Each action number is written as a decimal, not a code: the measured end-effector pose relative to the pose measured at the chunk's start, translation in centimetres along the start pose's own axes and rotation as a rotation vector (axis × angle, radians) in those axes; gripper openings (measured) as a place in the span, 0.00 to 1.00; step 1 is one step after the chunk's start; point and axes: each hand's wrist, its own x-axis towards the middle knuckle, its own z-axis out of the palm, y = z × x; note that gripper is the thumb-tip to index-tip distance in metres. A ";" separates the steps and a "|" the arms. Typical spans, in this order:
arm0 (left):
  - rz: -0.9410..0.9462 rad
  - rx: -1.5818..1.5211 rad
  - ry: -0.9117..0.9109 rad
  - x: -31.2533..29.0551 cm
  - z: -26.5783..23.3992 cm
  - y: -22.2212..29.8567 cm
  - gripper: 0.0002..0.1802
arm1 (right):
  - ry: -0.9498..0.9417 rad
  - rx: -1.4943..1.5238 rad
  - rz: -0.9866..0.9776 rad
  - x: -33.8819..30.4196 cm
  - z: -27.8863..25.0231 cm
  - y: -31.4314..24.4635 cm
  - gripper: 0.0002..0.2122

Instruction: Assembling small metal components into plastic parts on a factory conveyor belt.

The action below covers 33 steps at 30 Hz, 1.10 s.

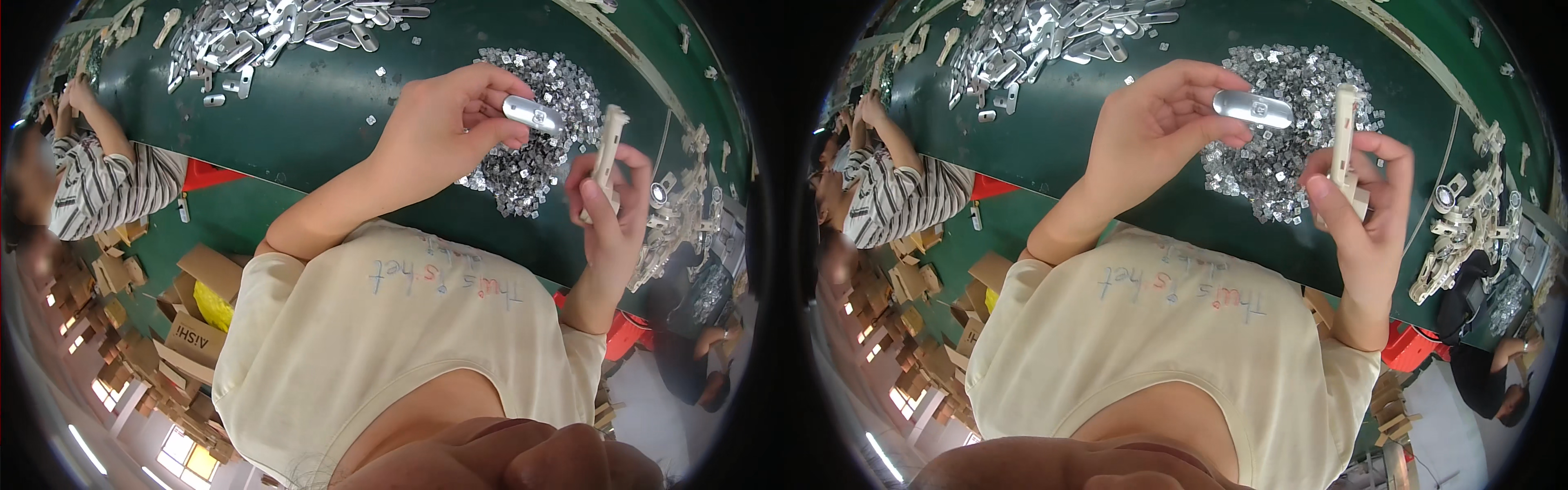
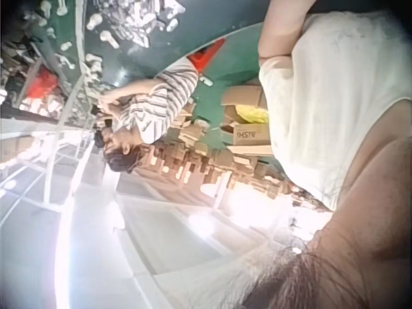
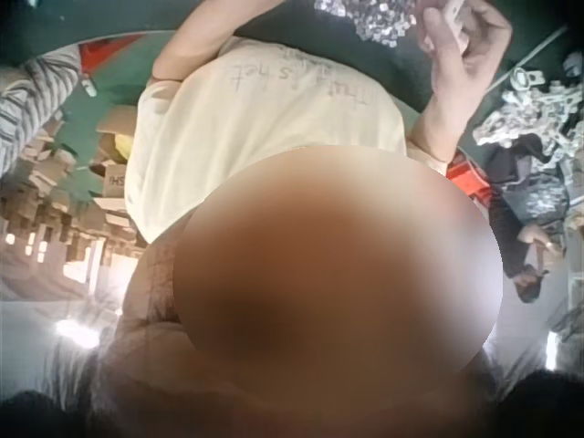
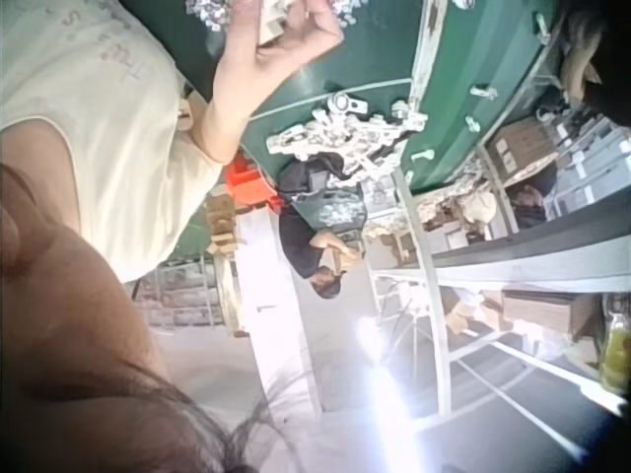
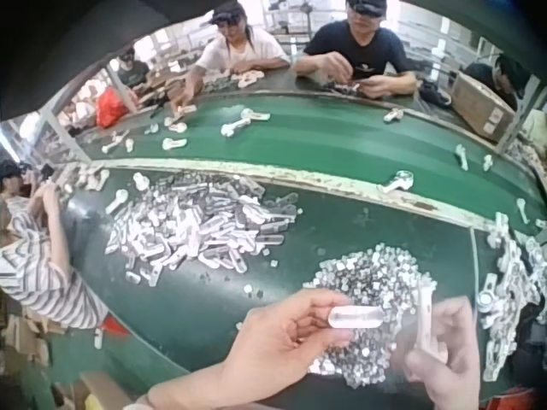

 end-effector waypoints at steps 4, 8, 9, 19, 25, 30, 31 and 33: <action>-0.001 0.084 -0.078 -0.2 -0.1 0.6 0.15 | 0.134 -0.718 -0.495 1.1 1.0 -1.1 0.19; 0.030 0.101 -0.091 -0.5 -0.1 0.7 0.16 | 0.079 -0.888 -0.643 1.8 1.8 -1.6 0.15; 0.025 0.079 -0.096 -0.5 -0.1 0.8 0.16 | 0.056 -0.924 -0.654 2.0 1.9 -1.6 0.14; 0.089 0.114 -0.117 -0.9 0.0 1.4 0.15 | 0.037 -0.979 -0.608 2.0 2.2 -2.0 0.15; 0.055 0.227 -0.057 -0.8 0.6 0.6 0.11 | 0.025 -0.875 -0.569 2.0 2.1 -1.1 0.15; 0.134 0.328 -0.033 -1.1 0.8 1.2 0.10 | 0.044 -0.955 -0.681 1.9 2.0 -1.0 0.16; 0.135 0.363 -0.032 -1.1 0.8 1.2 0.09 | 0.040 -0.955 -0.679 2.0 2.0 -1.0 0.16; 0.174 0.387 -0.017 -1.1 1.0 0.9 0.09 | 0.010 -0.899 -0.644 2.1 2.0 -1.0 0.15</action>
